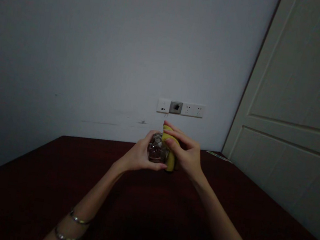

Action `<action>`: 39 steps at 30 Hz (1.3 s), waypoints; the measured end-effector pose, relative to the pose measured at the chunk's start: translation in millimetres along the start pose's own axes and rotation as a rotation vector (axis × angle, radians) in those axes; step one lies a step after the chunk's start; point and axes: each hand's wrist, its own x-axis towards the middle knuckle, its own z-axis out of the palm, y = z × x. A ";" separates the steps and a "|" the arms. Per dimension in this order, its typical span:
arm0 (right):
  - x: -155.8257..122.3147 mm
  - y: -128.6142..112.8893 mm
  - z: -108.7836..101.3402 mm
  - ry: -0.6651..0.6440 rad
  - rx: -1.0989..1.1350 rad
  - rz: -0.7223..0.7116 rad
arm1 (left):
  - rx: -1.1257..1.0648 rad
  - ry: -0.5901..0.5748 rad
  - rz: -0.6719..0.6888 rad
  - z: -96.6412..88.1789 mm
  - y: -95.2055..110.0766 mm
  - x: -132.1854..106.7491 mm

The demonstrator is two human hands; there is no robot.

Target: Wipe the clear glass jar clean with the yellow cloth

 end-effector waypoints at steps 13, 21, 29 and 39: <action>-9.9 -4.7 9.4 0.059 0.005 -0.161 | 0.006 -0.015 -0.012 -0.2 -1.3 -1.1; -5.2 -2.2 5.5 -0.018 -0.099 -0.079 | 0.177 -0.024 0.001 -5.3 -9.2 -1.0; -3.6 5.6 3.7 0.006 -0.173 0.004 | 0.296 -0.056 0.026 -6.2 -12.1 -0.2; -7.9 2.3 7.3 -0.077 -0.247 -0.111 | 0.448 -0.092 0.007 -8.9 -13.1 -0.1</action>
